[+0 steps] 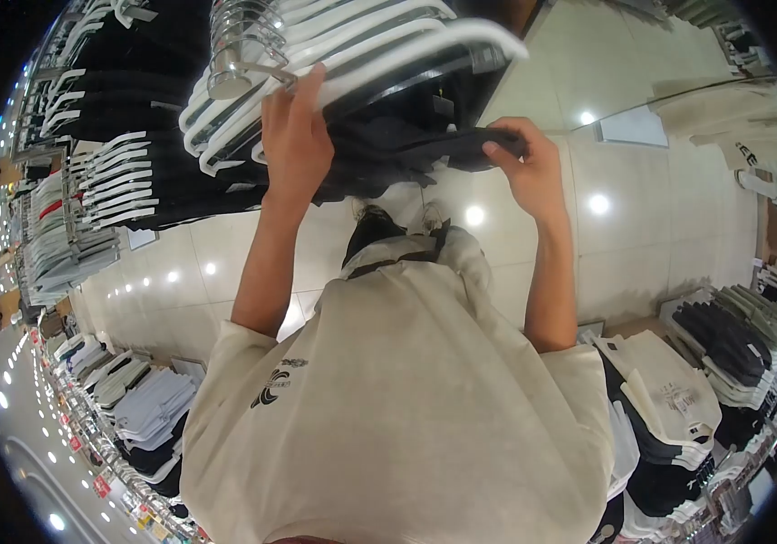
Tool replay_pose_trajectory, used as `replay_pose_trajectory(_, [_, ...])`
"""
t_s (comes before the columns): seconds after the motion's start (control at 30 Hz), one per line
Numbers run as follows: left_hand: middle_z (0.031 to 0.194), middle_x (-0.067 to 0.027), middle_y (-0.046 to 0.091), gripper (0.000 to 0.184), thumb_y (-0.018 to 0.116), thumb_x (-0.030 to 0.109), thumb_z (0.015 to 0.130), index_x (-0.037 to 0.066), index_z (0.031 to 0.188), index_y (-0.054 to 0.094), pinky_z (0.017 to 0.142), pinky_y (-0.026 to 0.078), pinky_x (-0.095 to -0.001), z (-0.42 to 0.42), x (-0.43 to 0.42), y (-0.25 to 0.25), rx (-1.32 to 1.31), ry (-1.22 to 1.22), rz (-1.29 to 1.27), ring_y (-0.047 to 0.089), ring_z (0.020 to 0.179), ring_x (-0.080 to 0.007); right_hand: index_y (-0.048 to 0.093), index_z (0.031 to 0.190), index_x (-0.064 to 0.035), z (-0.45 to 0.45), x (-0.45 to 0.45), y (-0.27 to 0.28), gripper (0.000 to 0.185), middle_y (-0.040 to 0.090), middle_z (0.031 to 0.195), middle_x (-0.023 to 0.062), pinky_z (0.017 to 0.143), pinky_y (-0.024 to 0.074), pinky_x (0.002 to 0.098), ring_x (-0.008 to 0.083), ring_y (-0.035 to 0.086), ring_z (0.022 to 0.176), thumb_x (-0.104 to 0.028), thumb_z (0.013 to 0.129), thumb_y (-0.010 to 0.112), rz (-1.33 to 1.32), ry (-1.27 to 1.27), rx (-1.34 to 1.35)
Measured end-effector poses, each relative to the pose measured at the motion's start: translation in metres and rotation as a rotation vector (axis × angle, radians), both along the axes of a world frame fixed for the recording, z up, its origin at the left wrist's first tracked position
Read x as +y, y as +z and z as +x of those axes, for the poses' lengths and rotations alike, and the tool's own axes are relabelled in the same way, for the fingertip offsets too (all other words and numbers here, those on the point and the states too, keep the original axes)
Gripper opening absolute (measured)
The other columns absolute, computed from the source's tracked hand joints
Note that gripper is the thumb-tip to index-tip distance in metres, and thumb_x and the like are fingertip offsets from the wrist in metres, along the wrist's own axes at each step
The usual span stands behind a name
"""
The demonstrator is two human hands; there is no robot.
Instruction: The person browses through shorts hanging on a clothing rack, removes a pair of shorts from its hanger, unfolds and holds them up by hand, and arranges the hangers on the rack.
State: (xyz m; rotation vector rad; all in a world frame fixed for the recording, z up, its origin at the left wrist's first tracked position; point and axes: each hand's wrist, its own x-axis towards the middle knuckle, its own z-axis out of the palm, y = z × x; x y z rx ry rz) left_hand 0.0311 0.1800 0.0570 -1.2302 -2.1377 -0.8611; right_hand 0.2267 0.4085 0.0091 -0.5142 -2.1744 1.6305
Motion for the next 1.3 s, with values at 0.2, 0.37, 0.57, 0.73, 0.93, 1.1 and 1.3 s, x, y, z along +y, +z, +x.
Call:
replay_pose_trajectory(0.2, [0.092, -0.0096, 0.056, 0.076, 0.056, -0.017, 0.067, 0.021, 0.133, 0.057, 0.078, 0.048, -0.0408, 0.006, -0.021, 0.014, -0.041, -0.039, -0.206, 0.049, 0.086, -0.0309, 0.06, 0.111, 0.0012, -0.008, 0.002, 0.018, 0.024, 0.067, 0.094, 0.0075, 0.077, 0.0503, 0.026, 0.0126, 0.061, 0.086, -0.007, 0.09, 0.067, -0.17, -0.115, 0.091])
replay_pose_trajectory(0.37, [0.095, -0.0112, 0.064, 0.06, 0.053, -0.014, 0.075, 0.015, 0.127, 0.061, 0.078, 0.048, -0.0421, 0.003, -0.021, 0.021, -0.079, -0.035, -0.231, 0.055, 0.085, -0.033, 0.058, 0.111, 0.0007, -0.013, 0.003, 0.02, 0.025, 0.065, 0.095, 0.0065, 0.079, 0.0484, 0.0252, 0.0126, 0.06, 0.086, -0.015, 0.093, 0.065, -0.061, -0.101, 0.055])
replay_pose_trajectory(0.57, [0.094, -0.0127, 0.065, 0.059, 0.053, -0.014, 0.075, 0.016, 0.126, 0.06, 0.079, 0.049, -0.0433, 0.004, -0.027, 0.029, -0.13, -0.059, -0.294, 0.057, 0.088, -0.0335, 0.057, 0.114, -0.0013, -0.016, 0.002, 0.027, 0.026, 0.063, 0.1, 0.0048, 0.082, 0.0458, 0.024, 0.0114, 0.057, 0.091, -0.018, 0.095, 0.062, -0.065, -0.044, 0.163])
replay_pose_trajectory(0.73, [0.091, -0.0148, 0.064, 0.059, 0.053, -0.013, 0.075, 0.015, 0.126, 0.059, 0.079, 0.049, -0.0437, -0.003, -0.034, 0.035, -0.192, -0.092, -0.357, 0.057, 0.089, -0.0347, 0.058, 0.115, -0.0028, -0.033, -0.01, 0.034, 0.024, 0.061, 0.107, 0.0047, 0.086, 0.0442, 0.0247, 0.0117, 0.055, 0.097, -0.015, 0.095, 0.061, -0.141, -0.047, 0.138])
replay_pose_trajectory(0.93, [0.09, -0.0184, 0.062, 0.056, 0.054, -0.01, 0.079, 0.016, 0.128, 0.056, 0.078, 0.047, -0.0446, -0.003, -0.036, 0.047, -0.272, -0.099, -0.437, 0.057, 0.088, -0.0368, 0.058, 0.11, -0.0002, -0.051, -0.014, 0.017, 0.022, 0.062, 0.107, 0.0053, 0.085, 0.0453, 0.0245, 0.0118, 0.056, 0.095, -0.012, 0.093, 0.064, -0.26, -0.086, 0.297])
replay_pose_trajectory(1.1, [0.093, -0.0198, 0.061, 0.055, 0.056, -0.007, 0.081, 0.017, 0.13, 0.055, 0.077, 0.047, -0.0447, -0.004, -0.037, 0.051, -0.29, -0.157, -0.439, 0.058, 0.087, -0.0373, 0.059, 0.106, -0.0003, -0.042, -0.008, 0.014, 0.02, 0.063, 0.108, 0.0072, 0.085, 0.0461, 0.025, 0.0126, 0.057, 0.096, -0.007, 0.089, 0.068, -0.335, -0.106, 0.249])
replay_pose_trajectory(1.3, [0.104, -0.0166, 0.061, 0.057, 0.068, 0.009, 0.081, 0.022, 0.134, 0.054, 0.079, 0.049, -0.0422, 0.015, -0.042, 0.076, -0.263, -0.063, -0.539, 0.06, 0.092, -0.0336, 0.06, 0.104, -0.0002, -0.032, -0.017, 0.024, 0.021, 0.063, 0.111, 0.0098, 0.087, 0.0468, 0.0271, 0.015, 0.058, 0.098, -0.005, 0.086, 0.071, -0.236, -0.13, 0.334])
